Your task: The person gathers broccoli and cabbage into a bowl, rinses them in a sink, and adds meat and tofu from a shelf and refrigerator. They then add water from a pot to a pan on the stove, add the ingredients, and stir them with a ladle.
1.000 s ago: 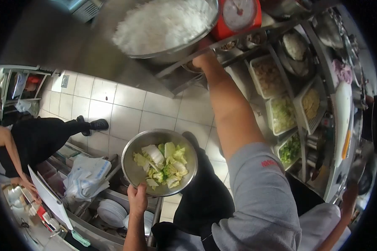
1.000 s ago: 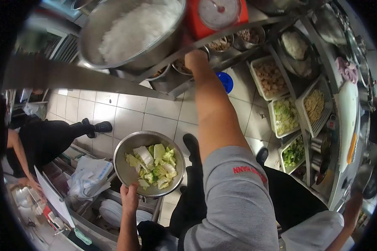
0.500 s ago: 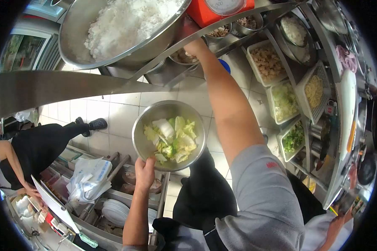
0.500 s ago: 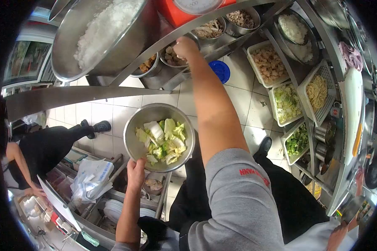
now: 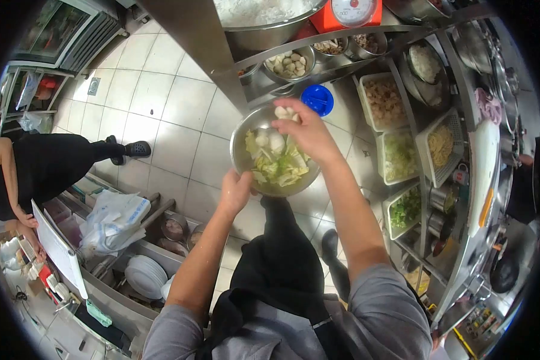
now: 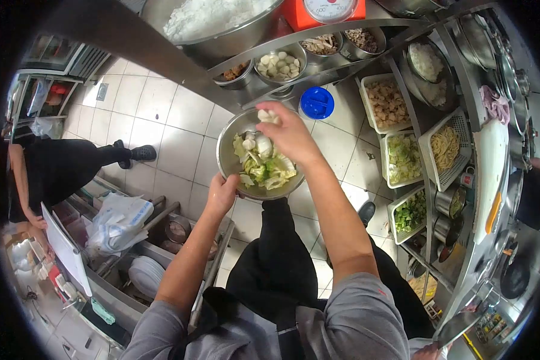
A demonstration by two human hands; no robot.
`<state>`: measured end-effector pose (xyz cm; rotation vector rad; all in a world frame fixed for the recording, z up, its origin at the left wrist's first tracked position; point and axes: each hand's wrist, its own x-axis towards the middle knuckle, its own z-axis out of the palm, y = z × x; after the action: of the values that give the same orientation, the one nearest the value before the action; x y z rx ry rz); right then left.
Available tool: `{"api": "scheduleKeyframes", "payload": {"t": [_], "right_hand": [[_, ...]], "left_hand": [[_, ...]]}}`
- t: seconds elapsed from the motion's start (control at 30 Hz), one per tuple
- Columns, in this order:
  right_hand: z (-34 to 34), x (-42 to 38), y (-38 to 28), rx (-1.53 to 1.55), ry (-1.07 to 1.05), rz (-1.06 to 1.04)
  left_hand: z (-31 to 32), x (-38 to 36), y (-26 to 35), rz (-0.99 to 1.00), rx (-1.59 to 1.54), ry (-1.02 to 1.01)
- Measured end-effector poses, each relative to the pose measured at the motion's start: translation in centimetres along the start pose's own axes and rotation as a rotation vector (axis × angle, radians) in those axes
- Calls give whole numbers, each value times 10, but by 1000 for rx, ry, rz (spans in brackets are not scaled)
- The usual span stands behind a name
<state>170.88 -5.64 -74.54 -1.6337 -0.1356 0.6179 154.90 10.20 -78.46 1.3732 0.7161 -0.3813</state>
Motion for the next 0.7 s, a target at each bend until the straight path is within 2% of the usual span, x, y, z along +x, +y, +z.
{"api": "scheduleKeyframes", "payload": {"t": [0.03,0.27,0.33,0.4,0.43,0.47,0.53,0.57,0.63,0.7], "right_hand": [[-4,-8,-7,149,-30,77],[-6,-51,-33,110,-112,249],[4,-56,-31,47,-98,273],[12,-55,-34,-219,-37,357],[13,-53,-14,-382,32,193],[10,-53,1,-385,26,189],[14,-57,-1,-444,73,-186],[12,-60,-5,-442,71,-190],[10,-64,-35,-163,-1,302],[5,-62,-30,-53,24,300]], "left_hand": [[0,-3,2,-8,-10,-7],[-2,-18,6,47,100,-22],[0,-24,12,65,102,7],[2,-29,18,62,111,8],[3,-31,22,58,126,8],[3,-31,23,61,122,14],[3,-34,25,43,162,7],[4,-36,27,44,163,12],[7,-38,34,31,108,-15],[8,-37,35,30,98,-22]]}}
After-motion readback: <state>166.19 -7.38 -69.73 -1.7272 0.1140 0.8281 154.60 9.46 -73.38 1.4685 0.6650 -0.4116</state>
